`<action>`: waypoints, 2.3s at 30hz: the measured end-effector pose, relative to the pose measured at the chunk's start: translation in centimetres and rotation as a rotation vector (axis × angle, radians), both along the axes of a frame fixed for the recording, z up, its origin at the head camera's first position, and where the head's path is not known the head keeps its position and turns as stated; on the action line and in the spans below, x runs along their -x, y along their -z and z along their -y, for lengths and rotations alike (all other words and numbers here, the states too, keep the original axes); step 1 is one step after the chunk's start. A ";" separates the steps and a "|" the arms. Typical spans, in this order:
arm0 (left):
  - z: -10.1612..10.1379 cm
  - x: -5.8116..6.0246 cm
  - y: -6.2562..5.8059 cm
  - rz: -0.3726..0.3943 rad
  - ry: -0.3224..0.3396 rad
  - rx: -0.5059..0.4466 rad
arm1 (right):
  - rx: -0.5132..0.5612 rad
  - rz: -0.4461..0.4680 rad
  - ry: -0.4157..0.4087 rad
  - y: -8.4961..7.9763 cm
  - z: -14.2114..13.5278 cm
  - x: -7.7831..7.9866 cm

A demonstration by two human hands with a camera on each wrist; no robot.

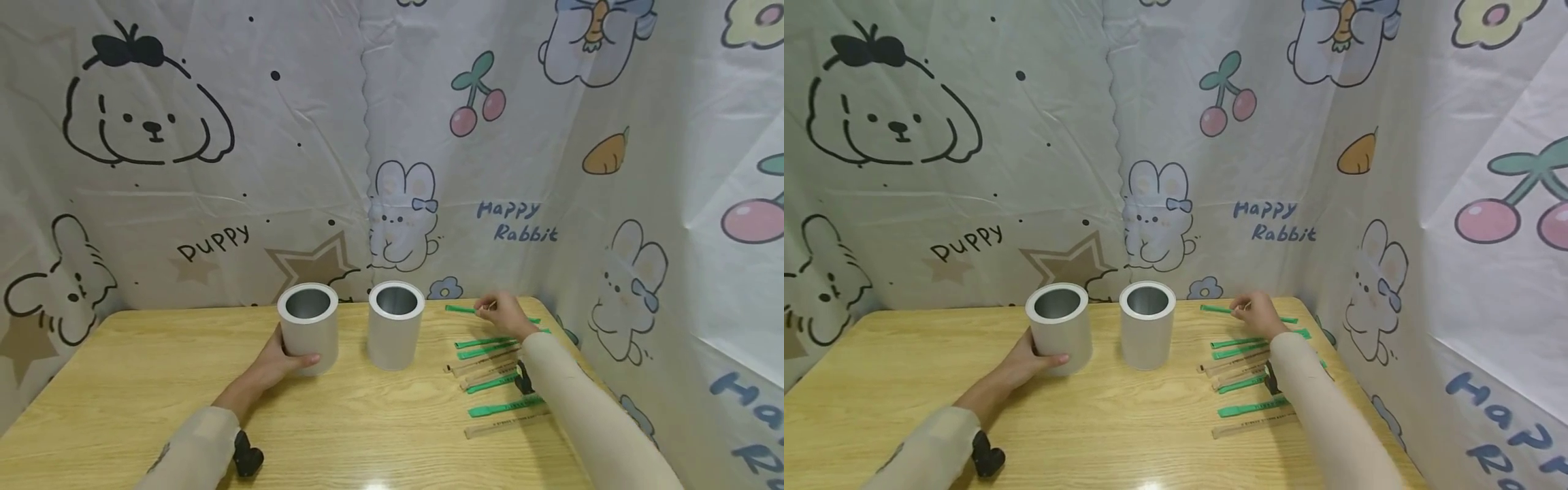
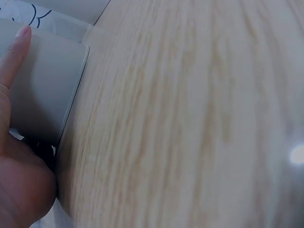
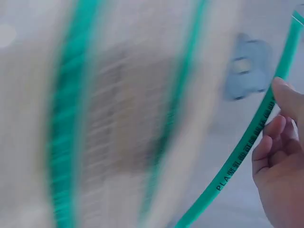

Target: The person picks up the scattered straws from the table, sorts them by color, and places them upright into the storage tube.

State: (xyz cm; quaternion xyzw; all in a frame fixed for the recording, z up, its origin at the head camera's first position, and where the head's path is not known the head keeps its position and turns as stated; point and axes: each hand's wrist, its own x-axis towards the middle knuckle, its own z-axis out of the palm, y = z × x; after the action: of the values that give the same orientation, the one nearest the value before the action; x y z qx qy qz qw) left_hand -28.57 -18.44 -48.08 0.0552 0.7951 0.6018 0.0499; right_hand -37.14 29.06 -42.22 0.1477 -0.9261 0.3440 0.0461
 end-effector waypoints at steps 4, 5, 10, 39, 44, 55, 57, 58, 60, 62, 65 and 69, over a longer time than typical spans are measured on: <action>0.0 0.0 0.0 -0.004 0.000 -0.008 | 0.204 -0.079 0.013 -4.6 2.9 -0.5; 0.1 0.0 0.0 -0.006 0.001 -0.006 | 0.277 -0.086 0.003 -5.9 4.0 -0.9; 0.1 0.0 0.0 -0.009 0.003 -0.014 | 0.758 -0.008 -0.135 -12.5 10.7 -3.2; 0.0 0.0 0.2 0.022 -0.010 -0.005 | 0.425 0.086 -0.256 -9.9 13.8 -3.6; 0.2 0.2 0.2 0.022 -0.009 0.005 | 0.230 0.146 -0.087 -4.2 4.5 -2.0; 0.0 0.1 0.2 0.008 -0.005 0.002 | -0.102 0.228 -0.111 2.7 -2.4 -1.6; -0.1 0.1 0.2 0.003 -0.005 0.002 | -0.125 0.224 -0.076 2.9 -2.5 -1.5; -0.1 0.0 0.3 0.001 -0.005 0.001 | -0.139 0.225 -0.059 2.9 -2.6 -1.5; -0.2 -0.1 0.4 -0.002 -0.006 -0.006 | -0.170 0.219 -0.035 2.9 -2.6 -1.4; -0.3 -0.1 0.5 -0.002 -0.001 -0.010 | -0.169 0.204 -0.024 2.7 -2.5 -1.3; -0.3 0.0 0.6 -0.002 0.001 -0.010 | -0.115 0.157 -0.034 1.5 -2.0 -1.0; -0.1 0.1 0.3 0.001 -0.015 0.000 | 0.060 0.075 -0.031 -2.6 0.0 -0.7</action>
State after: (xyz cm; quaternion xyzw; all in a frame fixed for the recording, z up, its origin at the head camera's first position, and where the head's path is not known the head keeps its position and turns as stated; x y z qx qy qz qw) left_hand -28.63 -18.33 -48.40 0.0488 0.7954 0.6023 0.0458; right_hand -36.42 29.07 -39.64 0.1477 -0.9141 0.3776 0.0105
